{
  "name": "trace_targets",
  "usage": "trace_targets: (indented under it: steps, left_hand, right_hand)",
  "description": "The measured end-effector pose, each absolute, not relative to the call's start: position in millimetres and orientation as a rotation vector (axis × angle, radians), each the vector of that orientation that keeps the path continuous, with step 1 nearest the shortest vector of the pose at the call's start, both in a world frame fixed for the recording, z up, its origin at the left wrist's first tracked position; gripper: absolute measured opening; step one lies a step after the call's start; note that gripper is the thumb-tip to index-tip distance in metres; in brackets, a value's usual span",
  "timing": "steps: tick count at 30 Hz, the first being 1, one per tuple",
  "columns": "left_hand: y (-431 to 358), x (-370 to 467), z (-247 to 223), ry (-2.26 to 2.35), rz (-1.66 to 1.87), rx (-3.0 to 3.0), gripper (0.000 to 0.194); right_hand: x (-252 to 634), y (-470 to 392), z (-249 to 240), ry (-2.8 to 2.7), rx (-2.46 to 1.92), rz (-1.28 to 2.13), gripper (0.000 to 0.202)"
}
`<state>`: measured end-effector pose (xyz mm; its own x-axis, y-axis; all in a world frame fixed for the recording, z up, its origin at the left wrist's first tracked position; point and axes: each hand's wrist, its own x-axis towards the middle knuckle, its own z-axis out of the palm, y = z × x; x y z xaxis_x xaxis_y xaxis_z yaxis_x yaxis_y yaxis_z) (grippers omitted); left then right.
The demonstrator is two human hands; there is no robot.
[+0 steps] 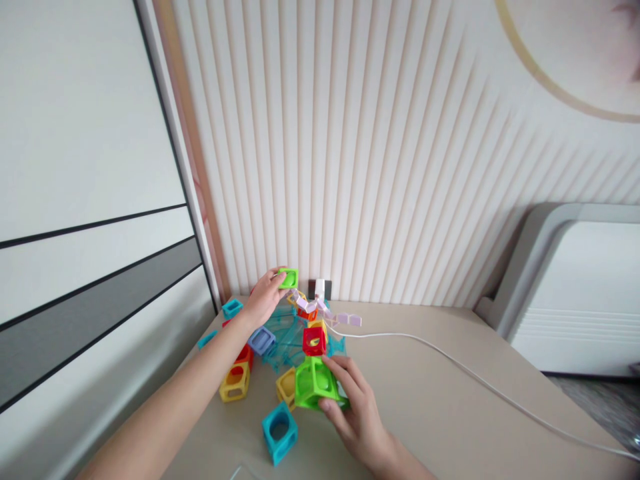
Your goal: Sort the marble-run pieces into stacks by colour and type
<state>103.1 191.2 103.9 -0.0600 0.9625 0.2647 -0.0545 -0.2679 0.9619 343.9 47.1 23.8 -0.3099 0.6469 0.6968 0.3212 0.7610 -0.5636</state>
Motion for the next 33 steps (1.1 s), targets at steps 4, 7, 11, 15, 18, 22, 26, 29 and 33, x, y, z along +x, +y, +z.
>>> trace_targets:
  steps: [4,7,11,15,18,22,26,29,33]
  left_hand:
    - [150.8,114.0,108.3,0.819,1.528,1.178,0.057]
    - [123.3,121.8,106.5,0.670,1.517,1.124,0.055]
    - [95.0,129.6,97.7,0.532,1.497,1.023,0.048]
    - [73.7,136.8,87.4,0.489,1.401,0.922,0.045]
    - [60.5,142.9,81.4,0.497,1.344,0.832,0.040]
    - [50.3,149.1,73.9,0.545,1.305,0.780,0.046]
    - [49.3,150.6,66.4,0.623,1.286,0.798,0.049]
    - [50.3,150.2,60.3,0.646,1.278,0.852,0.047]
    - [50.3,151.2,51.2,0.639,1.282,0.932,0.047]
  right_hand:
    - [343.5,50.8,31.9,-1.766,-0.774,0.480,0.042]
    - [343.2,55.3,37.7,-1.616,-0.811,0.536,0.036]
    - [342.0,63.2,38.7,-1.409,-0.889,0.636,0.035]
    - [341.2,69.7,38.5,-1.231,-0.906,0.703,0.040]
    - [342.5,71.9,41.1,-1.173,-0.942,0.715,0.041]
    - [344.6,71.7,44.4,-1.182,-1.004,0.724,0.041]
    - [344.3,69.4,43.7,-1.227,-0.994,0.709,0.036]
    - [343.6,66.9,42.1,-1.296,-0.946,0.659,0.030]
    - [342.6,63.2,40.6,-1.384,-0.925,0.618,0.026]
